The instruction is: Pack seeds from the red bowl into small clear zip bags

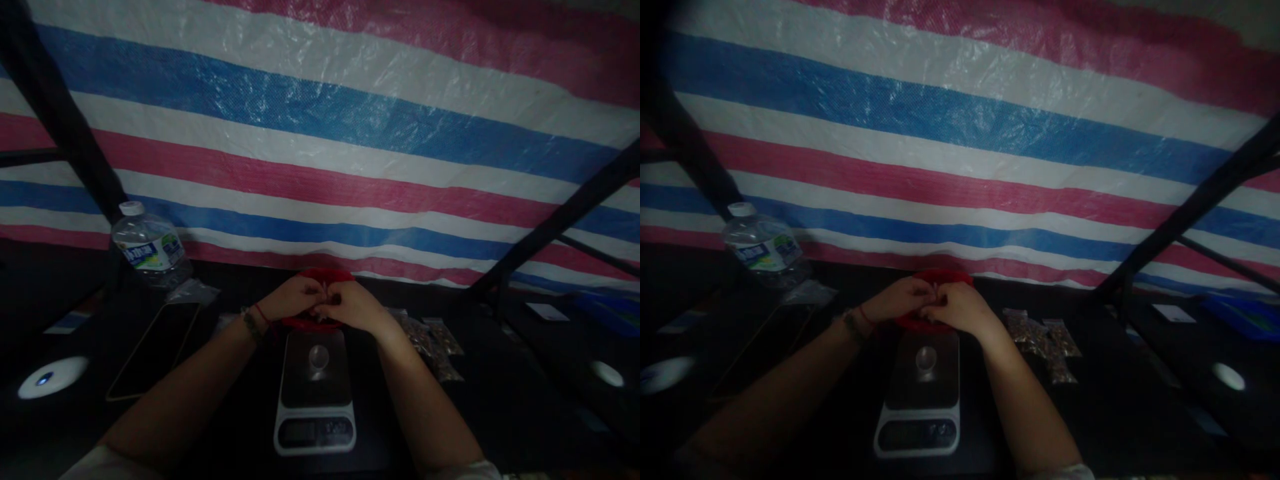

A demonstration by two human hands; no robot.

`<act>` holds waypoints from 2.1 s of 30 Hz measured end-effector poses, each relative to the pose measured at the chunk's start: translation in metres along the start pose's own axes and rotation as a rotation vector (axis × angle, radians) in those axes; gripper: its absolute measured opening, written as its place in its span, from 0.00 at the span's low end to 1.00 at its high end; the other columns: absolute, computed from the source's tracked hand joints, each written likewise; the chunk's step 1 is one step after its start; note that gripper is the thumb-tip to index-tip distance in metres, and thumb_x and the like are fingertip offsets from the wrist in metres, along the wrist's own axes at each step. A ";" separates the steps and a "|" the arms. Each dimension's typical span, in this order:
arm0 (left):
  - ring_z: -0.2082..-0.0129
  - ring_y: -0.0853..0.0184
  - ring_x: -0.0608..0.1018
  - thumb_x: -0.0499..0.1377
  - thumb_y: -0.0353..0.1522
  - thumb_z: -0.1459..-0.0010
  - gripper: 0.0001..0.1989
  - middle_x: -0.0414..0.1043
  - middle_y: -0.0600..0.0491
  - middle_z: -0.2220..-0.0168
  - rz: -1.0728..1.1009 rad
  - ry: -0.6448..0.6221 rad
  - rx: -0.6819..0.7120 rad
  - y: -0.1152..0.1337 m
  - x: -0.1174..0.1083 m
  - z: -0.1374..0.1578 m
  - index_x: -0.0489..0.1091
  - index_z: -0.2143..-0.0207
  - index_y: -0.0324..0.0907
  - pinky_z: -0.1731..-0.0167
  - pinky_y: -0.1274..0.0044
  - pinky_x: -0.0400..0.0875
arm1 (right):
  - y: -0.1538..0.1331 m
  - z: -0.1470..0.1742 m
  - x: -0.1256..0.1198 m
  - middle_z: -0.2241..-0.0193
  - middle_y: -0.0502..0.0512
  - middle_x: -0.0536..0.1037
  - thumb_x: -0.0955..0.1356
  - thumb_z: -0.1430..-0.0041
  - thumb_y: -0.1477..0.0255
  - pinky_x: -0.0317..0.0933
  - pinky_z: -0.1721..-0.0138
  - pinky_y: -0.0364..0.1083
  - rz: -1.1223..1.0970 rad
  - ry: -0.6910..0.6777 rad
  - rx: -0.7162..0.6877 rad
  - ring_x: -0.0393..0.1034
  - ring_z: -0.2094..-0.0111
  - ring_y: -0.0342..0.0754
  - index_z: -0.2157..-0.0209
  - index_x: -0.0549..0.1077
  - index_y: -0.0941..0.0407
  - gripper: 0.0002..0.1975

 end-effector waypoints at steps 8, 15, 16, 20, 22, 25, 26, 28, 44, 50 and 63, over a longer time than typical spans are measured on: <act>0.77 0.72 0.73 0.57 0.43 0.43 0.17 0.72 0.53 0.77 0.115 0.017 -0.028 0.001 0.006 0.000 0.70 0.73 0.37 0.74 0.80 0.67 | 0.017 -0.005 0.003 0.73 0.54 0.80 0.67 0.47 0.69 0.59 0.74 0.39 -0.348 -0.158 -0.033 0.71 0.73 0.44 0.70 0.78 0.60 0.09; 0.76 0.72 0.72 0.57 0.41 0.43 0.15 0.73 0.53 0.75 0.173 -0.024 0.022 0.001 0.005 -0.002 0.71 0.71 0.37 0.73 0.81 0.66 | 0.032 -0.009 0.009 0.72 0.54 0.79 0.67 0.47 0.68 0.63 0.68 0.41 -0.630 -0.239 -0.007 0.71 0.71 0.44 0.71 0.77 0.60 0.10; 0.76 0.73 0.72 0.56 0.40 0.43 0.15 0.72 0.53 0.75 0.159 -0.019 0.029 0.002 0.005 -0.002 0.71 0.72 0.37 0.73 0.81 0.65 | 0.032 -0.010 0.009 0.73 0.54 0.79 0.66 0.47 0.69 0.63 0.68 0.41 -0.631 -0.240 -0.008 0.71 0.71 0.44 0.71 0.77 0.60 0.10; 0.78 0.72 0.72 0.55 0.35 0.45 0.12 0.71 0.54 0.78 0.052 0.052 -0.003 0.004 0.005 -0.001 0.69 0.77 0.38 0.76 0.81 0.63 | 0.026 -0.011 0.012 0.77 0.51 0.76 0.63 0.48 0.74 0.59 0.73 0.39 -0.488 -0.181 -0.019 0.68 0.76 0.42 0.74 0.77 0.59 0.11; 0.79 0.71 0.72 0.54 0.33 0.48 0.10 0.71 0.53 0.79 -0.034 0.087 -0.035 0.005 0.004 0.000 0.69 0.78 0.38 0.78 0.81 0.62 | 0.021 -0.012 0.013 0.81 0.50 0.74 0.62 0.49 0.75 0.55 0.76 0.39 -0.326 -0.098 -0.002 0.65 0.79 0.41 0.76 0.76 0.59 0.12; 0.79 0.69 0.73 0.54 0.33 0.49 0.10 0.72 0.53 0.80 -0.202 0.138 -0.092 0.003 0.002 0.000 0.70 0.79 0.38 0.79 0.80 0.60 | 0.016 -0.013 0.011 0.83 0.51 0.72 0.63 0.49 0.74 0.49 0.78 0.41 -0.035 0.029 0.046 0.62 0.81 0.41 0.80 0.75 0.58 0.12; 0.79 0.69 0.73 0.54 0.33 0.49 0.11 0.71 0.53 0.81 -0.258 0.157 -0.115 0.001 0.001 -0.001 0.70 0.80 0.39 0.79 0.80 0.60 | 0.016 -0.014 0.009 0.84 0.52 0.71 0.63 0.48 0.73 0.48 0.78 0.42 0.047 0.071 0.068 0.61 0.81 0.42 0.81 0.74 0.58 0.12; 0.80 0.68 0.72 0.54 0.34 0.49 0.12 0.71 0.53 0.82 -0.343 0.191 -0.142 -0.003 -0.003 -0.002 0.70 0.80 0.39 0.79 0.79 0.59 | 0.018 -0.014 0.005 0.84 0.53 0.70 0.63 0.46 0.71 0.46 0.78 0.43 0.144 0.137 0.108 0.60 0.82 0.42 0.83 0.72 0.58 0.14; 0.72 0.71 0.70 0.52 0.32 0.42 0.12 0.71 0.54 0.72 -0.613 0.026 0.267 0.024 -0.014 0.014 0.71 0.75 0.38 0.70 0.79 0.60 | 0.035 -0.012 0.006 0.51 0.58 0.75 0.73 0.54 0.71 0.63 0.52 0.49 -0.335 -0.148 -0.230 0.70 0.54 0.51 0.48 0.70 0.56 0.28; 0.71 0.69 0.72 0.54 0.34 0.41 0.11 0.72 0.52 0.72 -0.666 0.190 0.216 0.022 -0.029 0.015 0.72 0.72 0.39 0.69 0.78 0.62 | 0.045 -0.014 0.008 0.64 0.53 0.79 0.71 0.49 0.68 0.64 0.63 0.44 -0.343 -0.246 -0.178 0.72 0.64 0.48 0.60 0.76 0.59 0.14; 0.65 0.67 0.76 0.56 0.36 0.42 0.10 0.78 0.52 0.65 -0.450 0.199 0.196 0.002 -0.022 0.005 0.76 0.66 0.41 0.63 0.78 0.66 | 0.046 -0.014 0.003 0.66 0.53 0.78 0.70 0.52 0.74 0.62 0.65 0.43 -0.410 -0.210 -0.099 0.70 0.67 0.45 0.62 0.76 0.59 0.12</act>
Point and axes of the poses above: each hand's wrist, its own z-axis away from the middle knuckle, its own x-axis out of the palm, y = z × x, the point moved 3 cm from there along -z, towards the middle knuckle
